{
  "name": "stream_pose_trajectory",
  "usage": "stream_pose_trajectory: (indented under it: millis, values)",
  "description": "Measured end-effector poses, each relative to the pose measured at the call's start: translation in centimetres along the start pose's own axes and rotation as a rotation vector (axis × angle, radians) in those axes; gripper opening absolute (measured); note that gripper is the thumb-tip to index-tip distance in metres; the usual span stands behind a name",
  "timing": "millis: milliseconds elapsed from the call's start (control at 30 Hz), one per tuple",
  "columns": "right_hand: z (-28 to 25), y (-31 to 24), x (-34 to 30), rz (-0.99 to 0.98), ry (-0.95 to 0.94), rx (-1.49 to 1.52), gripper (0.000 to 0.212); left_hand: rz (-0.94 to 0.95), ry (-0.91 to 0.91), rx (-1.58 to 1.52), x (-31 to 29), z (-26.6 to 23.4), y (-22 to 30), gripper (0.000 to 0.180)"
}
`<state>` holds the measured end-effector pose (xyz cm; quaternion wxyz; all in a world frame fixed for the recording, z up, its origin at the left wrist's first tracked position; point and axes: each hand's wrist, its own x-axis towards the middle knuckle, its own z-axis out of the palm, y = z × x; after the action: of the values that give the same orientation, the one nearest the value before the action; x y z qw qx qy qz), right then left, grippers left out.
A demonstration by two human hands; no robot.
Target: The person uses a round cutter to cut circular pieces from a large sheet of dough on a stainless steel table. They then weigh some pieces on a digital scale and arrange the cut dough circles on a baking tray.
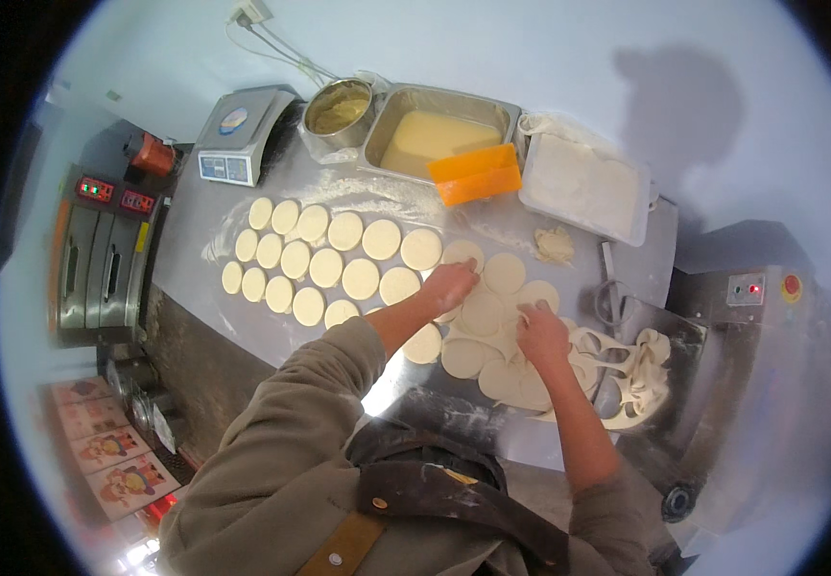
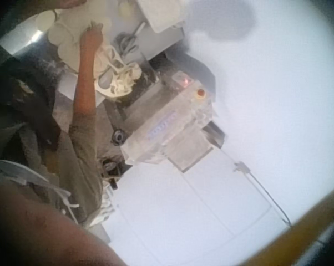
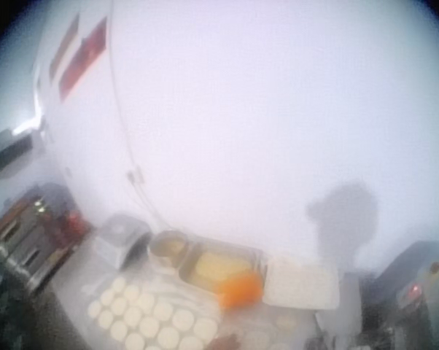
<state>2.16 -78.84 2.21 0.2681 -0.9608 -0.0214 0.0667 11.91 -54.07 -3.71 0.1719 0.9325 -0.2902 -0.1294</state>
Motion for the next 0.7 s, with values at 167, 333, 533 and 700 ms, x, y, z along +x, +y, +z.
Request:
stream_pose_trajectory:
  millis: [167, 333, 533, 700]
  values:
    - [4.6, 0.1, 4.3, -0.075, -0.159, -0.243, 0.016, -0.043, 0.015, -0.078, 0.8, 1.0, 0.2, 0.011]
    - [5.4, 1.1, 3.6, -0.108, -0.084, -0.213, 0.018, -0.015, 0.016, 0.036, 0.7, 0.1, 1.1, 0.013]
    - [2.0, 1.4, -2.2, -0.001, 0.045, 0.107, 0.013, 0.019, 0.085, -0.14, -4.6, -1.7, 4.4, 0.014]
    - [1.8, 2.5, -8.6, 0.002, 0.237, 0.32, 0.016, -0.157, 0.044, -0.681, -9.8, -0.8, 13.2, 0.02]
